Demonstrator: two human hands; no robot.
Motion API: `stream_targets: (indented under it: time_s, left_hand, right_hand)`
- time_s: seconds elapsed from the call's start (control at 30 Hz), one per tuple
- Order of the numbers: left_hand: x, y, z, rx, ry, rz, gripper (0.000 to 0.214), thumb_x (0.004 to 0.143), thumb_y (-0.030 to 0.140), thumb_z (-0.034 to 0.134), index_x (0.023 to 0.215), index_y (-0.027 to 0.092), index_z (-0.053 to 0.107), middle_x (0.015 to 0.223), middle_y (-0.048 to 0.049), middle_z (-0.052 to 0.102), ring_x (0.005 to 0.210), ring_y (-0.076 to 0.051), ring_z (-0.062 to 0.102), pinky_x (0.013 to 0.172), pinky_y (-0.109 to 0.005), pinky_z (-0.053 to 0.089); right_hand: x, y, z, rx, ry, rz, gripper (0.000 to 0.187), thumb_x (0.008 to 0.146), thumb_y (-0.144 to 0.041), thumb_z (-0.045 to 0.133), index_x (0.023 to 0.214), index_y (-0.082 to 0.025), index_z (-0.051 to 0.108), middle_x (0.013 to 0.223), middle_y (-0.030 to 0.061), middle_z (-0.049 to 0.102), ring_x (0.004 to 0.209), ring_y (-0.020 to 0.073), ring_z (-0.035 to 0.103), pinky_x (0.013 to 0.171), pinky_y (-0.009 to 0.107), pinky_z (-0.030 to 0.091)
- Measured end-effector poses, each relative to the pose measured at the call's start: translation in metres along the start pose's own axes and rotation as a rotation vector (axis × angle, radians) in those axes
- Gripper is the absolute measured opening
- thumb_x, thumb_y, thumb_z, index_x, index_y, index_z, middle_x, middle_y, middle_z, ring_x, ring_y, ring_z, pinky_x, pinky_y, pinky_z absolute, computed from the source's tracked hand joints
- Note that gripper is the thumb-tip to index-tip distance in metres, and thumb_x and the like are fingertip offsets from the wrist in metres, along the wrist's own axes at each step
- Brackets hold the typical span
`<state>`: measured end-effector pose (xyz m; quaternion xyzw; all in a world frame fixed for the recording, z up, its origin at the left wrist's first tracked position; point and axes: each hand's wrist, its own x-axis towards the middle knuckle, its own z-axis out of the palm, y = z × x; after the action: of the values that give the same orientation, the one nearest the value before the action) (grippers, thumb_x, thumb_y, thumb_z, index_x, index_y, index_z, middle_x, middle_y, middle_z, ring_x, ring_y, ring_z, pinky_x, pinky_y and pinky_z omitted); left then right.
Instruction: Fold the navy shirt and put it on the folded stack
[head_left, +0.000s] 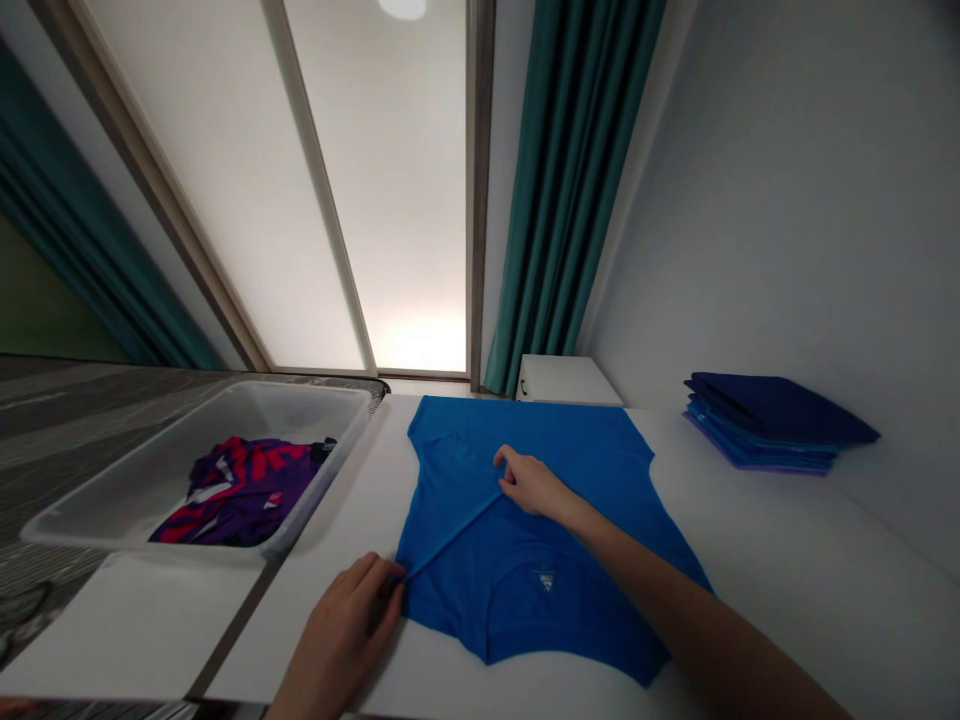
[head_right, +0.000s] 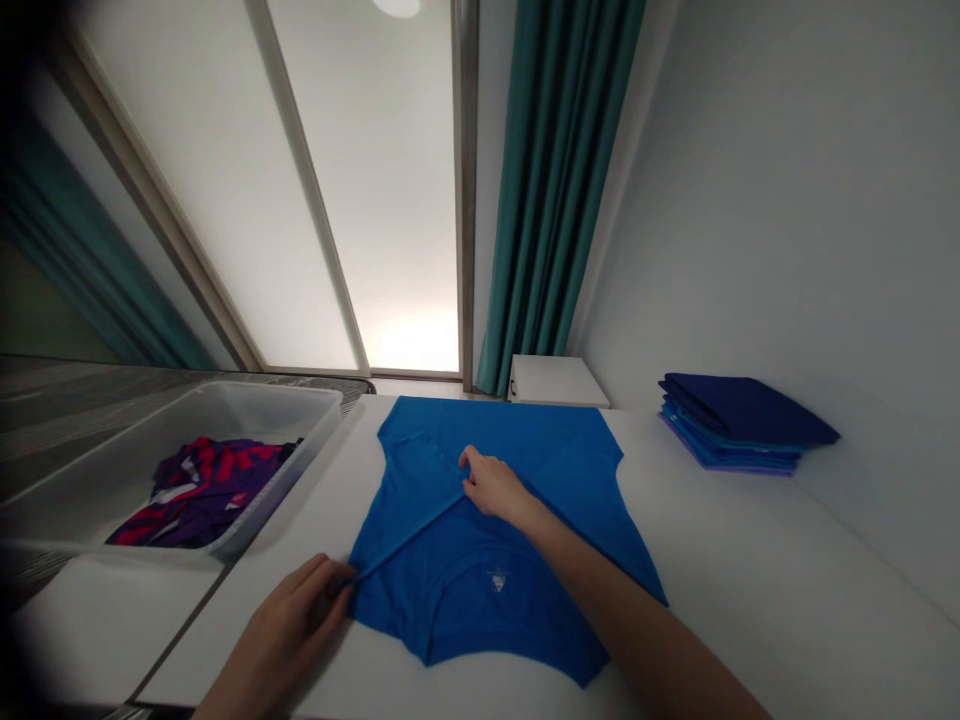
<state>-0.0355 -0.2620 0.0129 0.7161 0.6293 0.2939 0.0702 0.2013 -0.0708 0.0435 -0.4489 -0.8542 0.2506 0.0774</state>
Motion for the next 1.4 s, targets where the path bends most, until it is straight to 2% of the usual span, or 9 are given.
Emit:
stream_targets:
  time_s: [0.13, 0.27, 0.4, 0.53, 0.67, 0.8, 1.1, 1.27, 1.4]
  left_hand:
    - [0.024, 0.002, -0.017, -0.037, -0.067, -0.014, 0.027, 0.093, 0.036, 0.044, 0.083, 0.022, 0.064, 0.075, -0.0018, 0.061, 0.065, -0.015, 0.061, 0.060, -0.024, 0.048]
    - [0.081, -0.011, -0.024, -0.016, 0.017, -0.028, 0.029, 0.094, 0.034, 0.040, 0.103, 0.019, 0.064, 0.087, -0.0030, 0.064, 0.061, -0.013, 0.057, 0.059, -0.025, 0.045]
    - [0.144, -0.029, -0.008, 0.035, 0.047, -0.040, 0.029, 0.093, 0.028, 0.040, 0.108, 0.018, 0.062, 0.100, -0.0057, 0.068, 0.070, -0.015, 0.061, 0.070, -0.028, 0.047]
    - [0.178, -0.051, 0.014, 0.179, -0.060, -0.064, 0.028, 0.091, 0.025, 0.042, 0.110, 0.019, 0.063, 0.112, -0.0074, 0.066, 0.091, -0.021, 0.065, 0.079, -0.030, 0.047]
    - [0.182, -0.073, 0.024, 0.180, -0.069, -0.089, 0.030, 0.091, 0.030, 0.042, 0.107, 0.019, 0.064, 0.108, -0.0074, 0.065, 0.093, -0.022, 0.064, 0.079, -0.032, 0.047]
    - [0.178, -0.086, 0.024, 0.100, -0.072, -0.051, 0.033, 0.090, 0.036, 0.042, 0.101, 0.019, 0.067, 0.099, -0.0060, 0.063, 0.086, -0.020, 0.063, 0.077, -0.031, 0.047]
    - [0.180, -0.096, 0.029, 0.054, -0.036, -0.027, 0.030, 0.089, 0.037, 0.043, 0.085, 0.018, 0.066, 0.089, -0.0057, 0.059, 0.077, -0.019, 0.061, 0.073, -0.032, 0.047]
    - [0.177, -0.102, 0.025, 0.132, -0.045, -0.041, 0.033, 0.092, 0.038, 0.037, 0.086, 0.019, 0.064, 0.093, -0.0060, 0.058, 0.080, -0.020, 0.062, 0.078, -0.032, 0.047]
    - [0.172, -0.103, 0.023, 0.185, -0.047, -0.055, 0.026, 0.090, 0.035, 0.042, 0.090, 0.021, 0.063, 0.097, -0.0055, 0.059, 0.086, -0.021, 0.062, 0.082, -0.033, 0.045]
  right_hand:
    - [0.002, 0.005, 0.006, -0.014, -0.006, 0.008, 0.029, 0.088, -0.016, 0.051, 0.117, -0.021, 0.050, 0.083, -0.0004, 0.063, 0.078, 0.0154, 0.058, 0.061, 0.024, 0.031]
    - [0.001, 0.005, 0.011, -0.036, 0.028, 0.024, 0.027, 0.091, -0.021, 0.048, 0.118, -0.022, 0.050, 0.087, 0.0009, 0.064, 0.079, 0.0163, 0.059, 0.060, 0.025, 0.031]
    - [-0.004, 0.003, 0.016, -0.086, 0.090, 0.015, 0.027, 0.092, -0.021, 0.044, 0.119, -0.023, 0.051, 0.098, 0.0035, 0.065, 0.085, 0.0169, 0.061, 0.064, 0.026, 0.034]
    - [-0.008, -0.001, 0.027, -0.135, 0.204, -0.005, 0.027, 0.093, -0.020, 0.041, 0.118, -0.022, 0.052, 0.110, 0.0050, 0.064, 0.092, 0.0182, 0.062, 0.072, 0.028, 0.039]
    - [-0.011, -0.005, 0.036, -0.195, 0.295, -0.022, 0.029, 0.093, -0.019, 0.039, 0.119, -0.021, 0.053, 0.111, 0.0070, 0.064, 0.097, 0.0205, 0.060, 0.079, 0.031, 0.042]
    - [-0.012, -0.006, 0.035, -0.174, 0.283, -0.018, 0.030, 0.092, -0.017, 0.040, 0.119, -0.022, 0.054, 0.111, 0.0067, 0.064, 0.097, 0.0200, 0.061, 0.079, 0.031, 0.043]
    - [-0.007, -0.001, 0.021, -0.059, 0.191, 0.021, 0.026, 0.093, -0.020, 0.046, 0.116, -0.025, 0.056, 0.102, 0.0026, 0.066, 0.085, 0.0157, 0.062, 0.067, 0.025, 0.040]
    - [-0.008, -0.001, 0.028, -0.088, 0.261, 0.009, 0.026, 0.094, -0.021, 0.042, 0.116, -0.025, 0.055, 0.107, 0.0036, 0.065, 0.089, 0.0164, 0.063, 0.071, 0.026, 0.042]
    - [-0.008, 0.000, 0.035, -0.161, 0.308, -0.041, 0.032, 0.093, -0.018, 0.039, 0.122, -0.023, 0.053, 0.113, 0.0059, 0.063, 0.094, 0.0186, 0.063, 0.076, 0.029, 0.044]
